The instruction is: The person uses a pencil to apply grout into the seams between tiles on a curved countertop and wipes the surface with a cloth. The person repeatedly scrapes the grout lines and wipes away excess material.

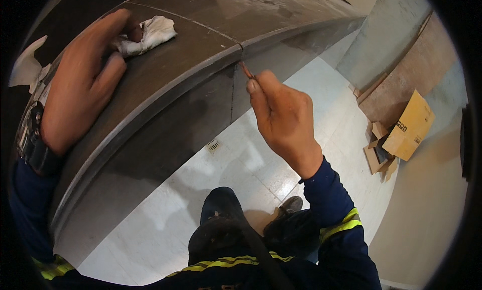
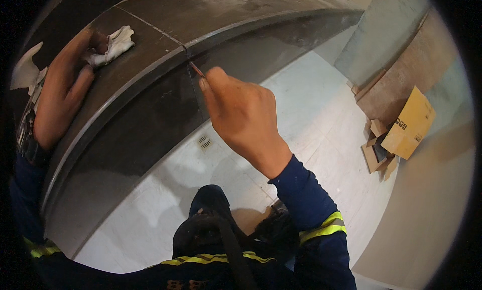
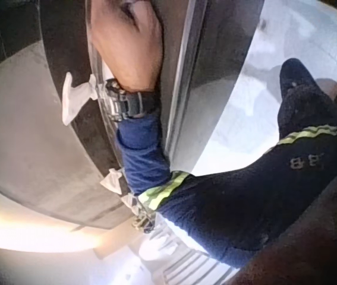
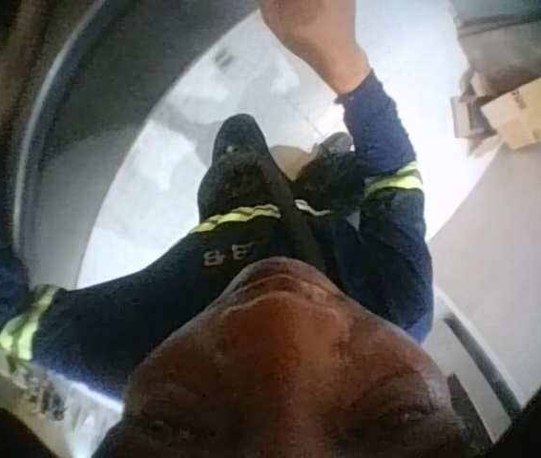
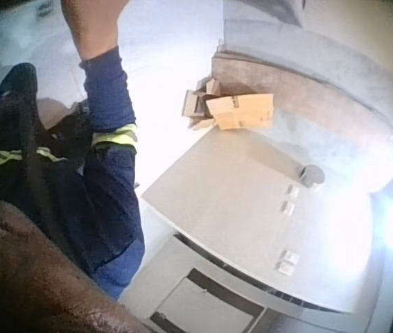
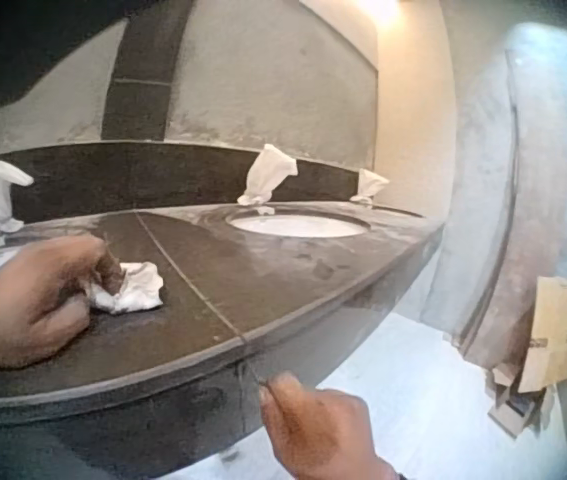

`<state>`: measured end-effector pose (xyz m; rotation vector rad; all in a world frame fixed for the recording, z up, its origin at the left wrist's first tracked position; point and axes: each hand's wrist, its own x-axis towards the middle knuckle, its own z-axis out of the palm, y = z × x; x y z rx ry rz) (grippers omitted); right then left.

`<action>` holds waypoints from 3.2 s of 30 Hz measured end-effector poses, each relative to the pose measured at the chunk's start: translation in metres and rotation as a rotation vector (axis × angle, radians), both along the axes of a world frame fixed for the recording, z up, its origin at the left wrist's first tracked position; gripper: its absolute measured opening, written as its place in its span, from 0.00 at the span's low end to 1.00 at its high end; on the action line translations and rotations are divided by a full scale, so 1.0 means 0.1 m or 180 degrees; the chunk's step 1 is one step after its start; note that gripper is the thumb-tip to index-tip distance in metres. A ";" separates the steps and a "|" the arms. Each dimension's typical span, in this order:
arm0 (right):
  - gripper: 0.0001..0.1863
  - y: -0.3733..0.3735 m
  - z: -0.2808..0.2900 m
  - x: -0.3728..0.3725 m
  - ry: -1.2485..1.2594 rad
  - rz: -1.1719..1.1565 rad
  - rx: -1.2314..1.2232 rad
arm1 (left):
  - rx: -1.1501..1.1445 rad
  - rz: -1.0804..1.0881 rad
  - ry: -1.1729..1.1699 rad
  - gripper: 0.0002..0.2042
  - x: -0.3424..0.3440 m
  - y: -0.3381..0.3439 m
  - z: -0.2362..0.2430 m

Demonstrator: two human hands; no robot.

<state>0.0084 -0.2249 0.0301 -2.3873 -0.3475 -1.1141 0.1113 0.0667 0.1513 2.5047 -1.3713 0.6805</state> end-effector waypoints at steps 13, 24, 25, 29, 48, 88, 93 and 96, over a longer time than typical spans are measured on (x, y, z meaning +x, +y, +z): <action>0.09 0.46 -0.12 0.03 0.0146 0.0104 0.1306 | 0.0218 0.0305 0.0105 0.29 -0.07 0.01 0.09; 0.06 0.54 -0.05 -0.08 0.0567 -0.0434 0.1060 | 0.0370 0.0278 0.0330 0.29 -0.12 -0.14 0.11; 0.07 0.55 -0.14 -0.07 0.0561 -0.0511 0.1034 | 0.0365 0.0206 0.0287 0.29 -0.09 -0.10 0.08; 0.07 0.60 -0.14 -0.05 0.0484 -0.0470 0.1031 | 0.0391 0.0237 0.0112 0.29 -0.11 0.02 0.13; 0.11 0.14 -1.30 -0.59 0.1236 -0.0646 0.1016 | -0.0043 -0.0066 0.0160 0.27 -0.04 -0.10 0.01; 0.05 0.27 -1.92 -0.75 0.1563 -0.0779 0.0554 | -0.0022 -0.0151 -0.0076 0.25 0.01 -0.10 0.09; 0.05 0.37 -0.97 -0.17 0.0489 -0.0369 0.0756 | -0.0121 -0.0218 0.0061 0.25 0.07 -0.05 0.04; 0.06 0.35 -0.95 -0.09 0.0188 -0.0358 0.0757 | 0.0003 -0.0250 -0.0001 0.28 0.07 -0.03 0.03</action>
